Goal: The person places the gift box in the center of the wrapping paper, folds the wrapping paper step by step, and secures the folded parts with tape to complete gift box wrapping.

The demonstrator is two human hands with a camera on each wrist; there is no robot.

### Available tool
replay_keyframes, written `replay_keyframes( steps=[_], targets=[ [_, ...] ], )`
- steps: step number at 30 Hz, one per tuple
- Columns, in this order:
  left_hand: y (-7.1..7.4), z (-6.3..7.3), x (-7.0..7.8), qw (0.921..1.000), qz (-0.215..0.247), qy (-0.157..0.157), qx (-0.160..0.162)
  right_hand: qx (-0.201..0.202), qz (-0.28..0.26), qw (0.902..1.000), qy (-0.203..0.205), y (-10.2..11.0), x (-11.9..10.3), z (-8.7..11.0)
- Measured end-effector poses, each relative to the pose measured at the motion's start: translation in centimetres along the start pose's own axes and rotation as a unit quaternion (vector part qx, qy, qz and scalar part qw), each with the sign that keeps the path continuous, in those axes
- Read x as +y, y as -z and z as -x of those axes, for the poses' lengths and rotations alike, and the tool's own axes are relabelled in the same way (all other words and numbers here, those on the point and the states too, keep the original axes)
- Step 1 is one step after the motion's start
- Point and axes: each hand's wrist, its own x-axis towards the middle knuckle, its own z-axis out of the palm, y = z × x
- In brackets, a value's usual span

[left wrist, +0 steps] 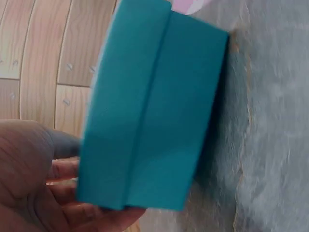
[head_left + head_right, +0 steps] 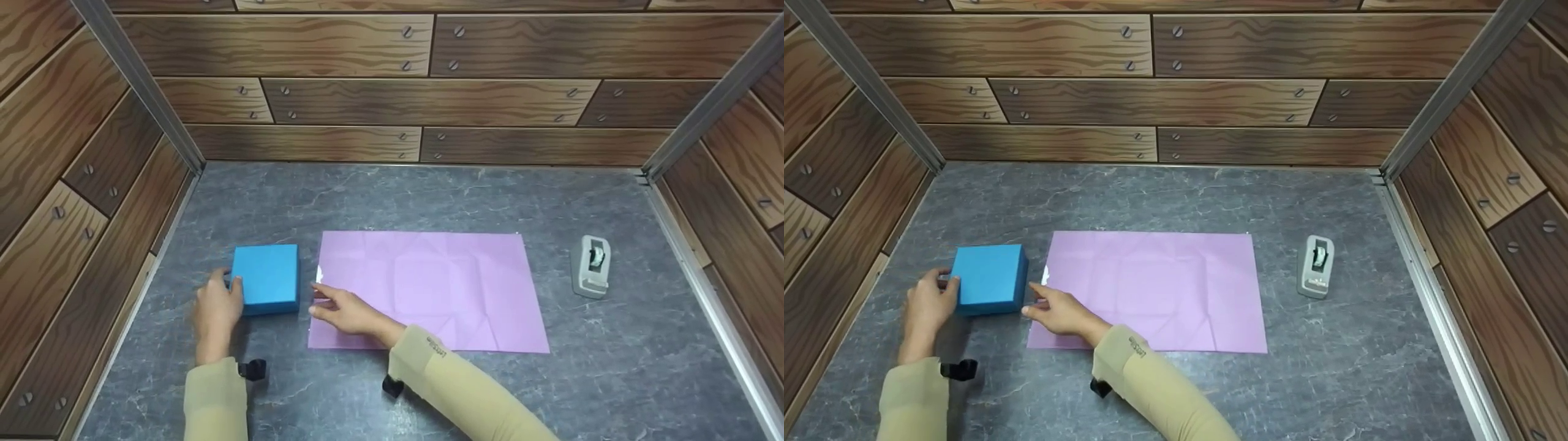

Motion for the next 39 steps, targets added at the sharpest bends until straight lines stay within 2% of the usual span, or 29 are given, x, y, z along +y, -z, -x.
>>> replay_keyframes(
  steps=[4,7,14,19,22,25,30,34,39],
  targets=[
    [-0.3,0.5,0.5,0.9996,0.017,-0.02,0.013,-0.004,-0.059,0.9981,-0.018,-0.5,-0.1,-0.4],
    [-0.6,0.4,0.5,0.9994,0.022,-0.024,0.008,-0.003,-0.09,0.9956,-0.025,-0.7,-0.3,-0.6],
    [-1.2,0.2,0.4,0.9989,0.032,0.009,-0.034,-0.023,-0.079,0.9966,-0.008,-0.9,0.1,-0.8],
    [-1.1,0.3,0.9,0.999,0.033,0.008,-0.03,-0.022,-0.104,0.9944,-0.004,-0.9,0.2,-0.7],
    [-1.1,0.5,1.6,0.9993,0.032,0.002,-0.021,0.009,-0.137,0.9906,-0.006,-0.6,0.0,-0.6],
    [-1.3,0.7,2.5,0.9995,0.03,-0.001,-0.01,0.059,-0.165,0.9845,-0.013,0.0,-0.2,-0.5],
    [-1.9,1.1,4.2,0.999,0.042,-0.016,0.007,0.136,-0.178,0.9741,-0.028,1.5,-0.3,-0.3],
    [-2.6,1.6,5.6,0.9965,0.064,-0.049,0.022,0.167,-0.167,0.9713,-0.03,2.9,-0.1,0.0],
    [-3.5,2.2,6.9,0.9925,0.067,-0.095,0.038,0.181,-0.144,0.972,-0.041,4.5,0.2,0.8]
  ],
)
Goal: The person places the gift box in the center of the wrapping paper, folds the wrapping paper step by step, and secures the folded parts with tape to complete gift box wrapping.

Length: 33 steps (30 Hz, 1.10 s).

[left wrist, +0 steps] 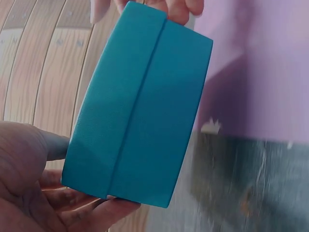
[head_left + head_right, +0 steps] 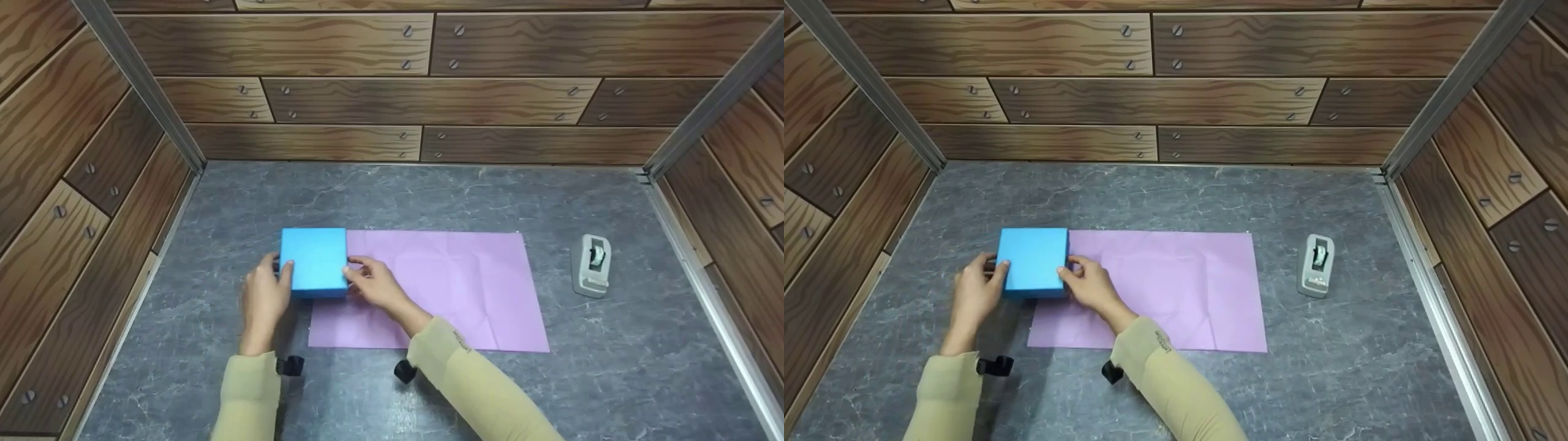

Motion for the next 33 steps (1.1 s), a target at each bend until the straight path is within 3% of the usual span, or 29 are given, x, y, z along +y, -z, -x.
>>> replay_keyframes(
  steps=[14,26,33],
  targets=[
    [-2.7,1.0,2.8,0.9983,0.031,-0.049,0.005,0.049,0.06,0.9967,0.025,4.4,-0.6,1.2],
    [-4.2,2.5,3.6,0.9928,0.059,-0.104,0.006,0.042,0.031,0.9986,-0.003,6.4,-1.2,3.9],
    [-5.3,3.1,4.6,0.9931,0.057,-0.101,-0.012,0.057,0.04,0.9974,-0.019,7.9,0.4,4.3]
  ],
)
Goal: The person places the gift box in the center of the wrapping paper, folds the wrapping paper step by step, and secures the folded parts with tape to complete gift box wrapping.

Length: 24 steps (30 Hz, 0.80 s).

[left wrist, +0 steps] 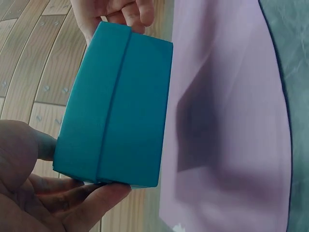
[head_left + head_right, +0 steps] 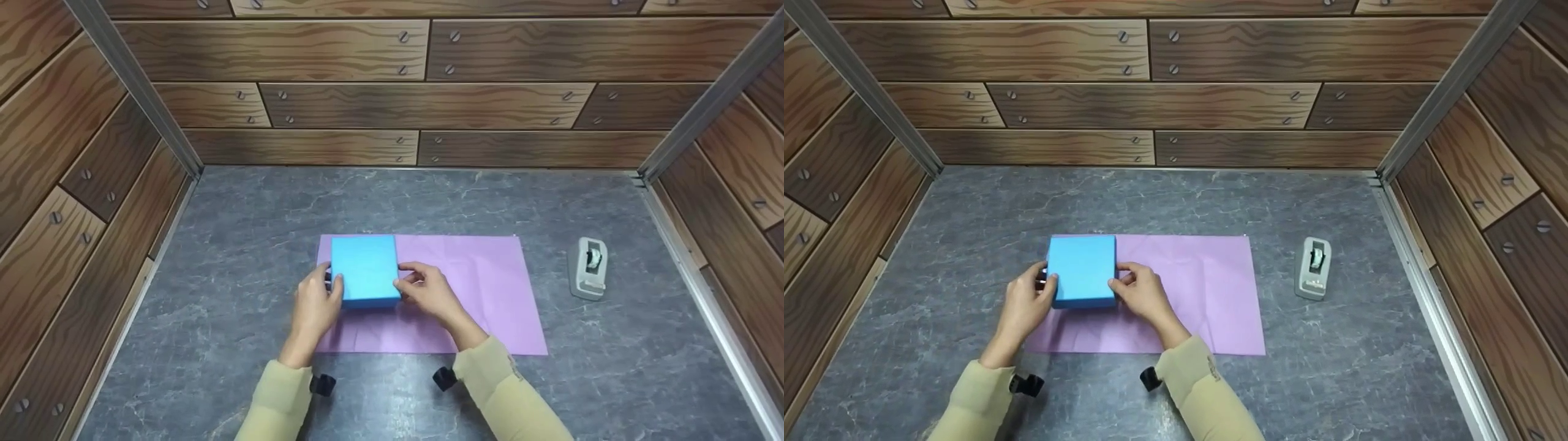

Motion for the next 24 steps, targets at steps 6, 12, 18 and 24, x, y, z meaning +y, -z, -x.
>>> replay_keyframes(
  steps=[6,12,18,24],
  targets=[
    [-1.0,0.4,0.9,0.9995,0.02,-0.012,-0.023,0.023,0.008,0.9997,0.001,1.1,0.4,1.0],
    [-2.2,0.9,1.6,0.9974,0.032,-0.024,-0.061,0.029,0.018,0.9994,-0.006,2.6,-1.6,3.2],
    [-3.4,1.0,2.0,0.9908,0.065,-0.043,-0.111,0.061,0.016,0.998,-0.011,4.1,0.3,3.3],
    [-4.7,0.5,2.2,0.9815,0.079,-0.057,-0.165,0.101,0.02,0.9945,-0.023,5.4,3.1,2.8]
  ],
)
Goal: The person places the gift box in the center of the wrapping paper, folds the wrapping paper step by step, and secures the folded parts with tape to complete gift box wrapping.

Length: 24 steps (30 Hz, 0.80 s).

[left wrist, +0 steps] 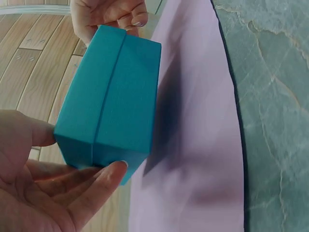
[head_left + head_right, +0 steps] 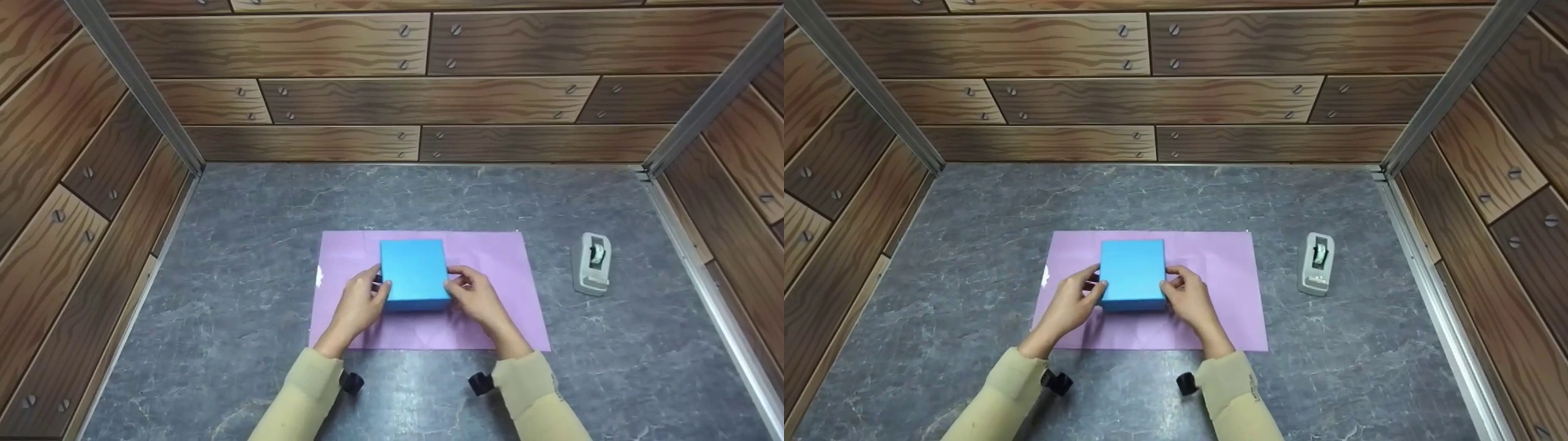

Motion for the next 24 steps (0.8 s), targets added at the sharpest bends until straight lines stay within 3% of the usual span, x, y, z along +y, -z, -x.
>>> replay_keyframes(
  steps=[4,9,24],
  targets=[
    [-0.5,-0.4,0.0,0.9994,0.002,0.01,-0.032,0.004,0.002,1.0,-0.005,0.6,0.5,0.1],
    [-1.1,-0.6,0.0,0.9988,0.005,0.008,-0.049,0.007,0.009,0.9998,-0.013,1.2,1.0,0.3],
    [-1.8,-0.7,-0.3,0.9977,0.004,0.01,-0.067,0.008,-0.005,0.9996,-0.026,1.3,1.8,0.5]
  ],
)
